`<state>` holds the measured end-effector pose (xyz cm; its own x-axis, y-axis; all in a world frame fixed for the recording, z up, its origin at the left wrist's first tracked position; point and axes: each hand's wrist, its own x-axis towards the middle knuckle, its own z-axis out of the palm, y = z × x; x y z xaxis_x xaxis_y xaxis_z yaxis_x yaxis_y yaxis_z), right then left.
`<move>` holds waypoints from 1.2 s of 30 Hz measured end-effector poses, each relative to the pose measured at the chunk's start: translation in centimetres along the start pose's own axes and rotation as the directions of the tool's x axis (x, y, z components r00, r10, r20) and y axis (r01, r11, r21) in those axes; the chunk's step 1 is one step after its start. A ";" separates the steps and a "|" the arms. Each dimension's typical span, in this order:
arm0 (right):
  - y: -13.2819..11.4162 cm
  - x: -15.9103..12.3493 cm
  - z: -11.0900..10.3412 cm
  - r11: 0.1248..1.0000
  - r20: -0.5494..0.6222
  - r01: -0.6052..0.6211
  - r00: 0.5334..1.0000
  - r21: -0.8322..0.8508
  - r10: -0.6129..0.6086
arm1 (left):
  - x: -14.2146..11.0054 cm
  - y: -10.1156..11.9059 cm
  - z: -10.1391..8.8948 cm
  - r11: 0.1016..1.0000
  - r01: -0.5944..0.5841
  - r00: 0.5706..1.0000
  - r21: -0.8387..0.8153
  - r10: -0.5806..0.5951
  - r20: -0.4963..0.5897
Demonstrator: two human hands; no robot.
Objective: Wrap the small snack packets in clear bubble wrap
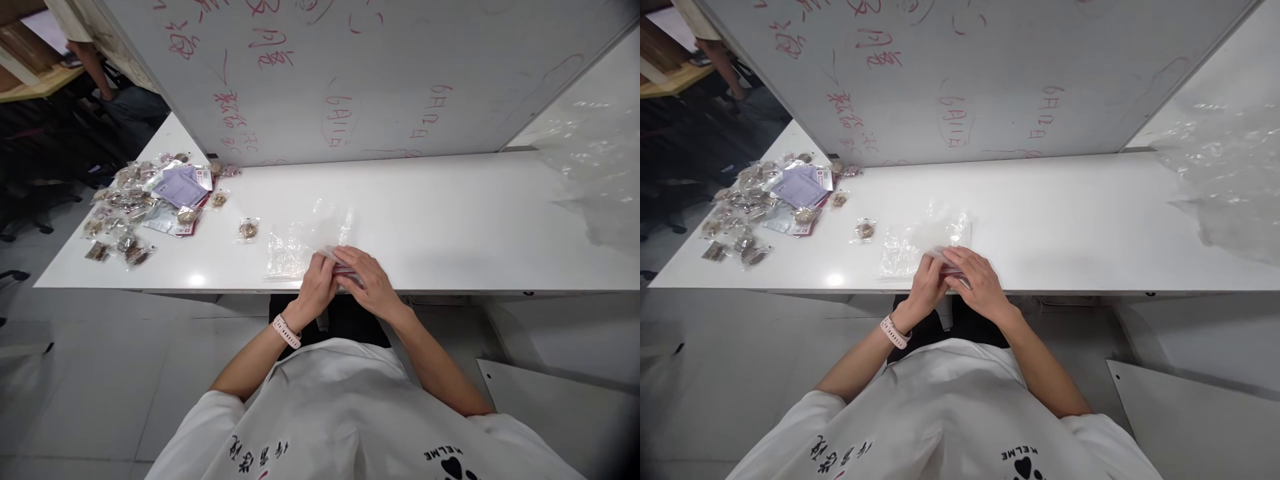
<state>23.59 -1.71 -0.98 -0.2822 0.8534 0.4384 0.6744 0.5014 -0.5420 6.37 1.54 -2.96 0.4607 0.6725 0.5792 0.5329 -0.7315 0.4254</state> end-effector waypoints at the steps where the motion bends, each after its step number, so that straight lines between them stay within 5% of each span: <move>1: 0.2 0.0 0.0 1.000 0.004 0.003 1.000 -0.008 -0.003 | -0.2 0.0 0.0 1.000 0.010 0.998 -0.003 -0.010 -0.060; 5: 0.8 -0.2 0.0 0.998 0.035 0.056 0.998 -0.031 -0.055 | -1.0 0.6 -0.7 0.987 0.028 0.978 0.160 0.007 -0.208; 9: 1.0 -0.5 -0.4 0.995 0.091 0.093 0.992 -0.043 -0.089 | -1.8 1.3 -2.1 0.944 0.058 0.990 0.325 -0.013 -0.140; 13: 0.8 -0.6 -0.7 0.992 0.136 0.109 0.986 -0.071 -0.098 | -2.8 1.2 -3.2 0.970 0.072 0.997 0.234 -0.065 -0.036; 16: 0.5 -0.6 -0.9 0.989 0.159 0.116 0.982 -0.093 -0.101 | -4.5 1.7 -4.0 0.952 0.270 0.958 0.146 -0.251 -0.138; 18: 0.2 -0.6 -0.9 0.986 0.171 0.123 0.980 -0.114 -0.103 | -5.8 2.9 -4.7 0.892 0.453 0.861 0.018 -0.431 -0.271; 21: 0.0 -0.6 -0.7 0.981 0.184 0.129 0.978 -0.143 -0.102 | -7.3 5.4 -5.6 0.664 0.612 0.579 -0.430 -0.746 -0.328; 24: -0.1 -0.6 -0.5 0.980 0.190 0.122 0.978 -0.158 -0.091 | -7.3 6.9 -6.1 0.200 0.518 0.303 -0.832 -0.952 -0.040; 26: -0.1 -0.6 -0.4 0.979 0.192 0.124 0.977 -0.160 -0.092 | -6.8 6.9 -6.2 -0.047 0.436 0.190 -0.899 -0.971 0.143; 28: -0.1 -0.6 -0.4 0.980 0.191 0.129 0.977 -0.154 -0.099 | -6.3 6.5 -6.1 -0.128 0.398 0.150 -0.908 -0.968 0.202; 36: -0.4 -0.6 -0.4 0.990 0.189 0.114 0.977 -0.082 -0.097 | -6.4 5.4 -6.1 -0.153 0.370 0.156 -0.917 -0.962 0.223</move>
<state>23.76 -2.44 -0.78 -0.4704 0.8122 0.3451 0.6914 0.5822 -0.4277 1.99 -7.44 -0.16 -0.2828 0.8336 -0.4744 -0.5616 0.2571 0.7865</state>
